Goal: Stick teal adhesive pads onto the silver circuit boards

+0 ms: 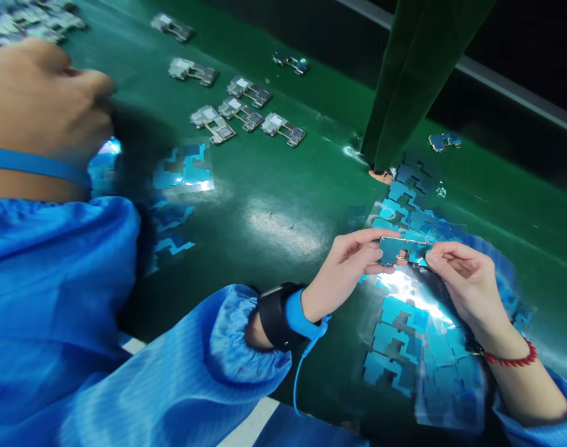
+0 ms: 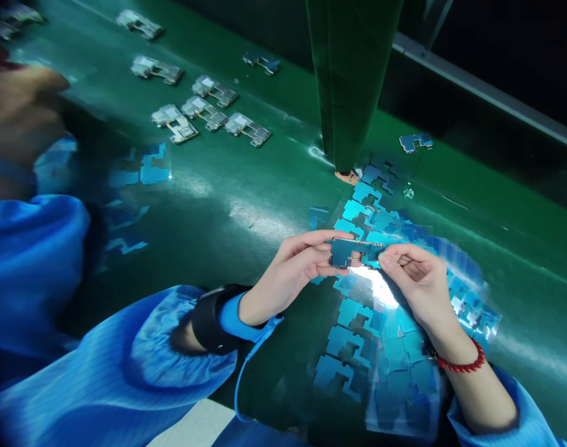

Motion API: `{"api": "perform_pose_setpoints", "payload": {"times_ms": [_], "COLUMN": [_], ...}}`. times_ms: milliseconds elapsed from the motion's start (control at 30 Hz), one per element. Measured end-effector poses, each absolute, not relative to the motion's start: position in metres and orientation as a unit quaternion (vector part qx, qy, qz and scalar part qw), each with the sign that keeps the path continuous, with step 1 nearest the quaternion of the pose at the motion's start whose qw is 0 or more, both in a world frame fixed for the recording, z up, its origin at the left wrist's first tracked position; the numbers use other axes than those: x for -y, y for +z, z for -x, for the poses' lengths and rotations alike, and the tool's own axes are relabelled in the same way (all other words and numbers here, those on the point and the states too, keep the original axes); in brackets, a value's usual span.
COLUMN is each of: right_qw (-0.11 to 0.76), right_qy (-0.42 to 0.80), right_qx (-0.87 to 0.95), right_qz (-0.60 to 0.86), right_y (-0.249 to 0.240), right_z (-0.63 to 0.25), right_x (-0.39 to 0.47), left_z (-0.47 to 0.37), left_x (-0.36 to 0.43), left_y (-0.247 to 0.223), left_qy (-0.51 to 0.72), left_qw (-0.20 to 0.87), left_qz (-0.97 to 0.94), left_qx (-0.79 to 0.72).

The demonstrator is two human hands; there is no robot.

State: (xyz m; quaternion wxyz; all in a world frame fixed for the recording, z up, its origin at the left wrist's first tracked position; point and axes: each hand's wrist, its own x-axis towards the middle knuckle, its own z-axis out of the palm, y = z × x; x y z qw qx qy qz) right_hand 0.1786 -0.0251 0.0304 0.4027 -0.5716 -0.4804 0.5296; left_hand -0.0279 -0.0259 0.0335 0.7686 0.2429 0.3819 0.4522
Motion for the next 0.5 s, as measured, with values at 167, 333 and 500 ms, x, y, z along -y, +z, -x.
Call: {"api": "perform_pose_setpoints", "payload": {"times_ms": [167, 333, 500], "right_qw": [0.394, 0.391, 0.398], "right_qy": [0.524, 0.512, 0.524], "right_qx": [0.492, 0.503, 0.497], "right_qz": [0.573, 0.576, 0.566], "right_y": [0.0311, 0.0311, 0.03], "right_z": [-0.178, -0.1779, -0.1787], "right_x": [0.0245, 0.0245, 0.0253], "left_z": [0.0271, 0.0257, 0.0251], "left_x": [0.027, 0.0273, 0.0262], "left_y": [0.0383, 0.04, 0.0382], "left_qy": [0.435, 0.42, 0.421], "left_qw": [0.757, 0.747, 0.743], "left_qz": [-0.263, -0.271, -0.277], "left_qx": [-0.411, -0.439, -0.44]}}
